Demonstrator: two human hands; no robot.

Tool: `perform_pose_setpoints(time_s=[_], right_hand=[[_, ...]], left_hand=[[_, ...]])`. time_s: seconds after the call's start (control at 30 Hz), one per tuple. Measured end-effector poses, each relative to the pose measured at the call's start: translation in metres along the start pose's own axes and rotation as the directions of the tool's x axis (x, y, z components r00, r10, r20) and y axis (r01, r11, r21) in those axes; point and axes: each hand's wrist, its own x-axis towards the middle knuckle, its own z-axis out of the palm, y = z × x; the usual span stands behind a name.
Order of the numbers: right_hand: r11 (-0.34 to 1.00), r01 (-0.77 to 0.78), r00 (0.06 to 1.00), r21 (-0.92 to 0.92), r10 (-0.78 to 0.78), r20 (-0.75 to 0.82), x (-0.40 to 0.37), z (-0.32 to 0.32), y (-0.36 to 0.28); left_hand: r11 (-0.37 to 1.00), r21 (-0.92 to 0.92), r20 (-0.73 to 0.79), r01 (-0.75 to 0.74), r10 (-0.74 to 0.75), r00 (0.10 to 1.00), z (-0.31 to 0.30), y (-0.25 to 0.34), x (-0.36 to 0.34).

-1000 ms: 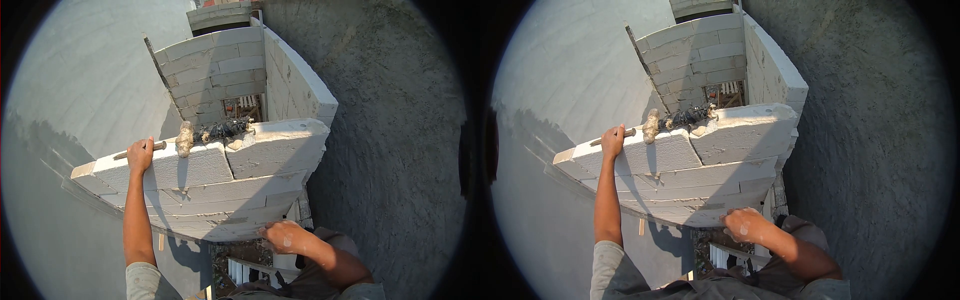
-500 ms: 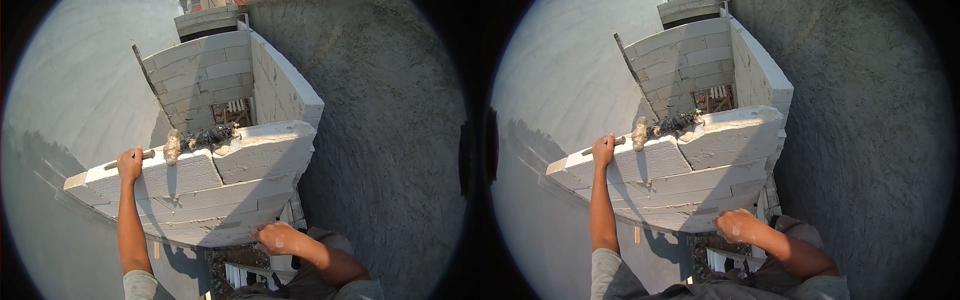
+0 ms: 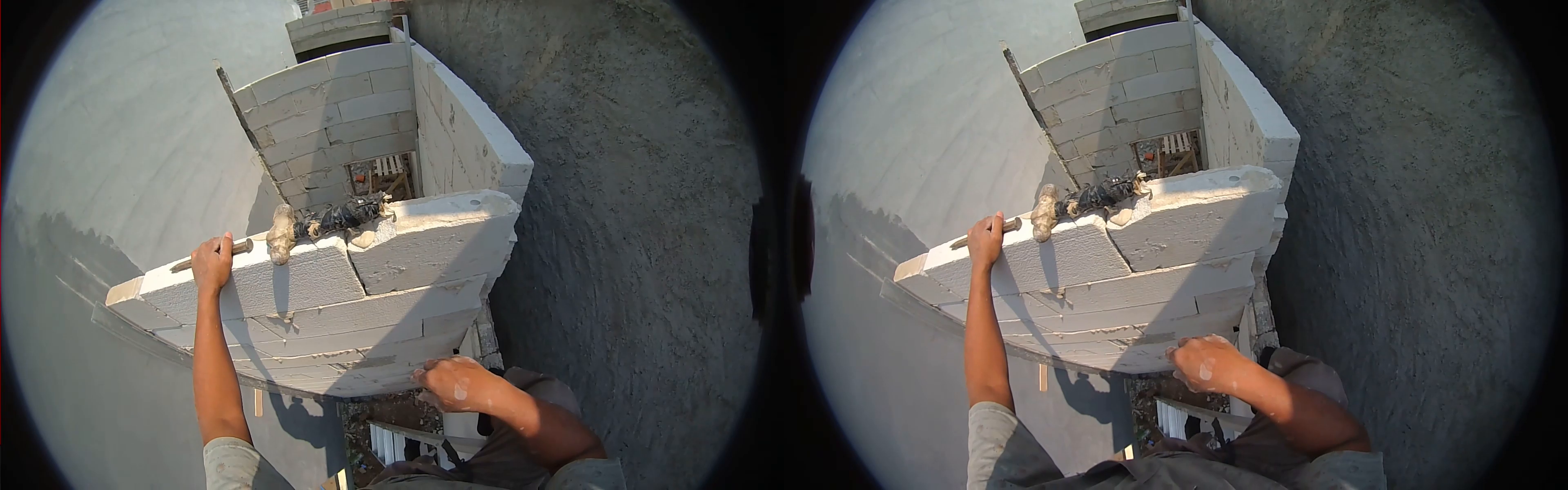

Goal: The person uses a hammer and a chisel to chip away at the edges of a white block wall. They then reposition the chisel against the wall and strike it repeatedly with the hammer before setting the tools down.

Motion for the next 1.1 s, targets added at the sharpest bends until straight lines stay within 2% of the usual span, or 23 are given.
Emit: perform_pose_setpoints(time_s=[0.3,0.53,0.7,0.9,1.1], right_hand=[[1.000,0.021,0.998,-0.006,-0.020,0.058,0.002,0.005,0.000],[0.999,0.035,0.999,0.039,-0.034,-0.027,-0.004,0.007,-0.008],[0.999,0.031,1.000,0.043,-0.031,-0.007,-0.007,0.004,-0.002],[0.998,0.039,0.999,0.039,-0.038,-0.032,-0.012,-0.003,-0.003],[0.999,0.038,0.999,0.020,-0.038,-0.004,-0.012,-0.006,-0.005]], left_hand=[[1.000,0.011,0.032,0.022,-0.022,0.999,-0.007,0.009,-0.003],[0.998,0.050,0.056,0.031,-0.033,0.998,0.002,-0.004,0.001],[1.000,0.003,-0.006,-0.013,0.013,1.000,0.002,-0.003,-0.001],[0.999,-0.032,-0.006,0.012,-0.012,1.000,0.002,-0.001,-0.001],[1.000,-0.002,-0.030,-0.025,0.025,0.999,0.002,0.000,-0.001]])
